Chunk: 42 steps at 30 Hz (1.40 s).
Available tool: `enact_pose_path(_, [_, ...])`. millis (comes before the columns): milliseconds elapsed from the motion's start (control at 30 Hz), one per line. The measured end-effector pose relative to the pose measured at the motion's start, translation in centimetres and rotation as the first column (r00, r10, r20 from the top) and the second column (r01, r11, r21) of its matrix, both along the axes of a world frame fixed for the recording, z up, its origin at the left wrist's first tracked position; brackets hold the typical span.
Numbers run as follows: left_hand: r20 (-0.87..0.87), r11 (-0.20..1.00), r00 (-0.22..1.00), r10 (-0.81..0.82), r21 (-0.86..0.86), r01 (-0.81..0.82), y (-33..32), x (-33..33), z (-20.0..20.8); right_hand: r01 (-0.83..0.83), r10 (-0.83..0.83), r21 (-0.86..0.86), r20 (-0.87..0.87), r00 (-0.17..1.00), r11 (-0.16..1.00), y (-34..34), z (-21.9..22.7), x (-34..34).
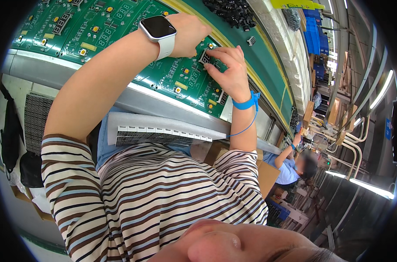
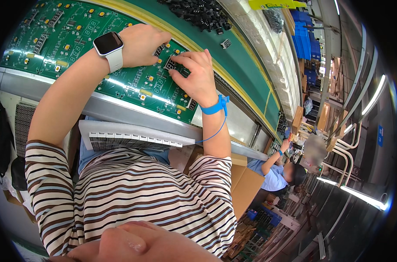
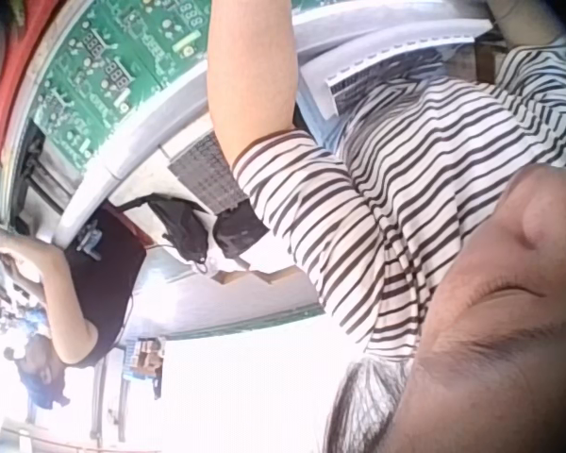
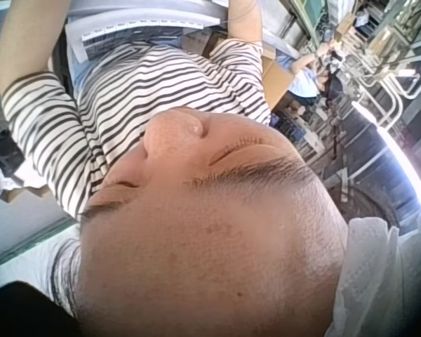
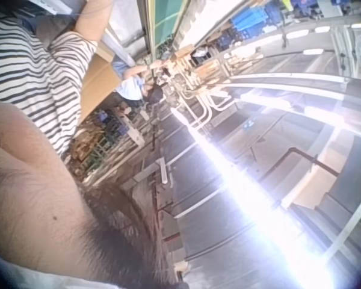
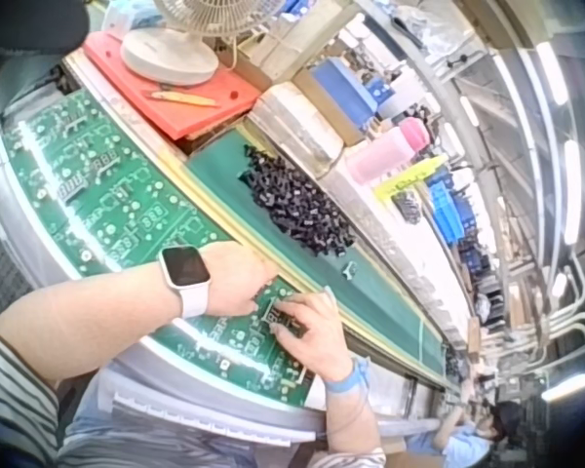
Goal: Assemble and check components on a PCB on a factory production line.
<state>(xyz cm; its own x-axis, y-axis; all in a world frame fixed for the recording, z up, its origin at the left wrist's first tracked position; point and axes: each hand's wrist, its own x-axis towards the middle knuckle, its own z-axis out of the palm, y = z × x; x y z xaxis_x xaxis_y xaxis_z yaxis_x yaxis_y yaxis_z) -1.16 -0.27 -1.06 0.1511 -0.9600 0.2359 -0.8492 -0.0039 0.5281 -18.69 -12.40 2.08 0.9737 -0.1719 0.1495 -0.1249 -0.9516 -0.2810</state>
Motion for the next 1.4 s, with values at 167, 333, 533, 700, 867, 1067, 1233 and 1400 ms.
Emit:
enact_pose_path(167, [0.008,1.0,1.0,-0.009,-0.009,0.009,-0.2,-0.1,-0.2,-0.021,0.021,-0.026,-0.017,1.0,0.999,-0.1,0.2,0.0])
enact_pose_path(333, [0.009,1.0,1.0,-0.009,-0.011,0.009,-0.2,0.0,-0.2,-0.015,0.013,-0.074,-0.019,1.0,0.997,0.1,0.1,0.1])
enact_pose_path(533, [-0.022,1.0,1.0,-0.008,-0.016,0.008,-0.2,0.1,-0.4,-0.022,0.016,-0.101,-0.066,0.998,0.995,0.4,0.9,0.3])
enact_pose_path(700, [-0.12,0.997,0.99,-0.078,-0.014,0.077,0.0,-0.1,1.5,-0.041,0.04,-0.044,-0.03,0.999,0.998,-0.3,1.5,-0.3])
enact_pose_path(867, [-0.295,0.992,0.951,-0.088,-0.111,0.057,0.4,-0.9,2.0,-0.043,0.028,0.085,0.17,0.985,0.995,-1.5,1.8,-2.5])
enact_pose_path(1067, [-0.074,0.967,0.972,-0.224,-0.143,0.211,2.3,-5.5,3.6,-0.064,0.041,0.074,0.283,0.958,0.995,-1.7,0.0,-6.6])
enact_pose_path(1233, [0.066,0.982,0.98,-0.187,0.053,0.183,2.4,-7.1,2.3,-0.155,0.136,0.019,0.388,0.911,0.988,-1.1,-1.1,-7.0])
enact_pose_path(1400, [0.128,0.971,0.974,-0.186,0.178,0.162,2.3,-7.6,3.7,-0.334,0.346,-0.092,0.289,0.892,0.938,0.6,-2.2,-8.3])
